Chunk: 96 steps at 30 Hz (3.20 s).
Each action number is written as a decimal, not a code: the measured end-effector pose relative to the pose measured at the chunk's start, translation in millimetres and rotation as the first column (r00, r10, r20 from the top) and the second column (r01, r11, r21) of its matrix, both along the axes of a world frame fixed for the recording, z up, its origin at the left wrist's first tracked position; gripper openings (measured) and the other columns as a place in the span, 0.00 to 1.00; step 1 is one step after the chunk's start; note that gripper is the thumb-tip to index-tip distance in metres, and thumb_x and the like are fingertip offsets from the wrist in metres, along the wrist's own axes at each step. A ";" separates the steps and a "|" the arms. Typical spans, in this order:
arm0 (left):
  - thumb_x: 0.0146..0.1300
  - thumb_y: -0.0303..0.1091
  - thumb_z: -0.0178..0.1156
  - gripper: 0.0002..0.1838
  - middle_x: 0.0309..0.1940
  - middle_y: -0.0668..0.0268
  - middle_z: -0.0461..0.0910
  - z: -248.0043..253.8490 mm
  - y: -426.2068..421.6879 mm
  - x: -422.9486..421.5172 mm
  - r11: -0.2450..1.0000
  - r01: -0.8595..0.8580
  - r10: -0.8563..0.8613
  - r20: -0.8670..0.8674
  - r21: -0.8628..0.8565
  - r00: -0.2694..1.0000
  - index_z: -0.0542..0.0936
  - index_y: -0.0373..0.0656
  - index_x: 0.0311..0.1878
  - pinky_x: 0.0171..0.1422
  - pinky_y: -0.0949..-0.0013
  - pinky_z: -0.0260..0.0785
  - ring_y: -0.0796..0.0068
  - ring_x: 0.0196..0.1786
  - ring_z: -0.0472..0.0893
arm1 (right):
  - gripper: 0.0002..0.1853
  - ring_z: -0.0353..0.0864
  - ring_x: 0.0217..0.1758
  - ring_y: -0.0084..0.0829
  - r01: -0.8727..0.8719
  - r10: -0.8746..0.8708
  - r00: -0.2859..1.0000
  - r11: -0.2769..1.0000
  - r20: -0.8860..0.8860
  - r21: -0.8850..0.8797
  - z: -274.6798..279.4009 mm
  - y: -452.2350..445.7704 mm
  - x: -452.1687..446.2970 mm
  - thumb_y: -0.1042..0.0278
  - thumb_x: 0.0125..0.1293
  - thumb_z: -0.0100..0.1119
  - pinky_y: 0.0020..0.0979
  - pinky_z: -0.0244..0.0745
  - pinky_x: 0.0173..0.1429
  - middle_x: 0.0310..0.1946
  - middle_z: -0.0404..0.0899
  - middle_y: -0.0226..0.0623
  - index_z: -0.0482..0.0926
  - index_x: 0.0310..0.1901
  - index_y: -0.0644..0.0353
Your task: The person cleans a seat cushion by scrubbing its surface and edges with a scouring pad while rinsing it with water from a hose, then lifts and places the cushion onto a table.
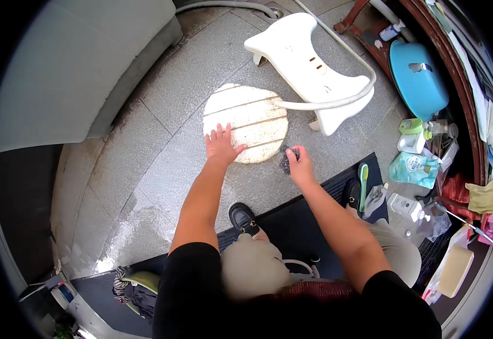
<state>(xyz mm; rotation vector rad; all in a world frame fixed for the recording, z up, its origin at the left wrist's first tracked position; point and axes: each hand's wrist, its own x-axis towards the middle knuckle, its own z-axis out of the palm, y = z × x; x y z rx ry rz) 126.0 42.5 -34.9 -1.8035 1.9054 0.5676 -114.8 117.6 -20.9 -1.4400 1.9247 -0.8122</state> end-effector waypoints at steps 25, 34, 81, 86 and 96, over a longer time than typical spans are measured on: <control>0.58 0.48 0.66 0.35 0.75 0.54 0.56 140.4 198.4 198.2 0.943 -0.057 0.096 0.104 -0.327 0.990 0.71 0.52 0.69 0.77 0.49 0.51 0.54 0.76 0.59 | 0.26 0.77 0.53 0.38 0.218 -0.633 0.549 0.739 0.546 0.638 81.5 87.6 33.2 0.66 0.67 0.58 0.52 0.76 0.49 0.56 0.75 0.38 0.65 0.66 0.47; 0.60 0.49 0.64 0.41 0.78 0.58 0.50 30.1 71.6 100.1 0.870 0.322 -0.391 -0.125 -0.373 0.912 0.63 0.40 0.73 0.81 0.54 0.43 0.59 0.80 0.49 | 0.15 0.76 0.54 0.50 0.037 -0.024 0.998 0.973 -0.064 0.226 -13.6 21.6 60.9 0.64 0.57 0.65 0.42 0.72 0.60 0.46 0.78 0.49 0.79 0.46 0.56; 0.57 0.61 0.63 0.37 0.61 0.60 0.71 -24.8 -67.1 49.7 0.872 0.197 -0.365 -0.327 -0.447 0.872 0.73 0.52 0.66 0.77 0.49 0.47 0.62 0.64 0.69 | 0.15 0.82 0.30 0.45 0.242 -0.242 0.970 0.970 -0.015 -0.034 18.2 -106.8 -20.0 0.57 0.62 0.63 0.41 0.76 0.38 0.28 0.82 0.48 0.82 0.38 0.63; 0.54 0.50 0.72 0.51 0.71 0.54 0.62 18.8 -202.7 -11.6 0.728 0.037 -0.362 -0.338 -0.684 0.869 0.55 0.47 0.76 0.77 0.54 0.54 0.56 0.73 0.61 | 0.14 0.82 0.33 0.48 0.271 -0.274 0.939 0.962 -0.210 -0.042 -11.0 -83.0 -38.7 0.57 0.61 0.63 0.44 0.76 0.39 0.30 0.82 0.48 0.82 0.36 0.61; 0.56 0.44 0.69 0.46 0.73 0.51 0.59 19.9 -245.8 -92.7 0.970 -0.070 -0.125 -0.726 -0.232 0.676 0.59 0.36 0.74 0.78 0.62 0.54 0.52 0.73 0.63 | 0.16 0.81 0.35 0.54 0.214 -0.226 0.963 0.972 -0.146 -0.095 27.6 -139.2 -51.0 0.57 0.61 0.64 0.46 0.75 0.41 0.31 0.81 0.54 0.81 0.37 0.66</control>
